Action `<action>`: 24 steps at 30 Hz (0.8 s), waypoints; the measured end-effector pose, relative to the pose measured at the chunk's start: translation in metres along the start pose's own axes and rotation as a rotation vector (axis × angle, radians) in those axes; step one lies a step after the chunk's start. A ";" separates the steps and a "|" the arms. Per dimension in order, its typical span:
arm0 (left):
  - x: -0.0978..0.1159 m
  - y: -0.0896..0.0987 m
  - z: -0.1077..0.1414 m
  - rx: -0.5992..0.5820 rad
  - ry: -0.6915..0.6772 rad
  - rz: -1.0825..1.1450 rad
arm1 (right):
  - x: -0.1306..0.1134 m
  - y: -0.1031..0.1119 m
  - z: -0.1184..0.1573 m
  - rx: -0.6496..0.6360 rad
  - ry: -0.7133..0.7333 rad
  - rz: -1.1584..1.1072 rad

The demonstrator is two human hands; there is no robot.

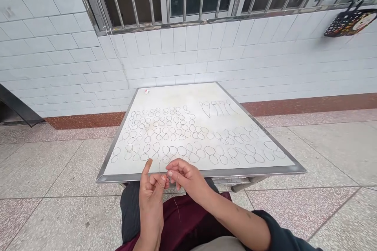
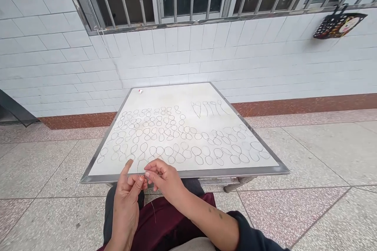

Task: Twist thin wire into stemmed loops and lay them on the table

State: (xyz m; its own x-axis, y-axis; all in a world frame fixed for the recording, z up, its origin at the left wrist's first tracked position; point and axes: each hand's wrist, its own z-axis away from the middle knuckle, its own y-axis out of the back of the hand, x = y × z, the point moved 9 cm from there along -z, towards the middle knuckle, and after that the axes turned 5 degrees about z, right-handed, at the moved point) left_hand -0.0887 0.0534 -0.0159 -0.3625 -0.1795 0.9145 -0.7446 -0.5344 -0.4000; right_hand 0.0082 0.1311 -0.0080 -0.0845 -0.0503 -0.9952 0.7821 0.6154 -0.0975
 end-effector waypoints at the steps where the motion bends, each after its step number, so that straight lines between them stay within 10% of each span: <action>1: -0.002 -0.002 -0.001 -0.009 0.007 0.007 | 0.001 0.001 -0.002 0.011 -0.008 -0.025; 13: -0.022 -0.014 -0.008 -0.067 0.130 0.042 | 0.006 0.015 -0.010 0.096 -0.071 -0.158; 24: -0.079 -0.048 -0.012 -0.211 0.261 0.001 | 0.011 0.079 -0.026 0.321 -0.133 -0.150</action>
State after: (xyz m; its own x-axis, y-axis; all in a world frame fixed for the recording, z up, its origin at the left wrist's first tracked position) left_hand -0.0315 0.1033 -0.0696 -0.4742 0.0524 0.8788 -0.8339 -0.3468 -0.4293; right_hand 0.0528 0.1994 -0.0262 -0.1486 -0.2361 -0.9603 0.9226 0.3164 -0.2205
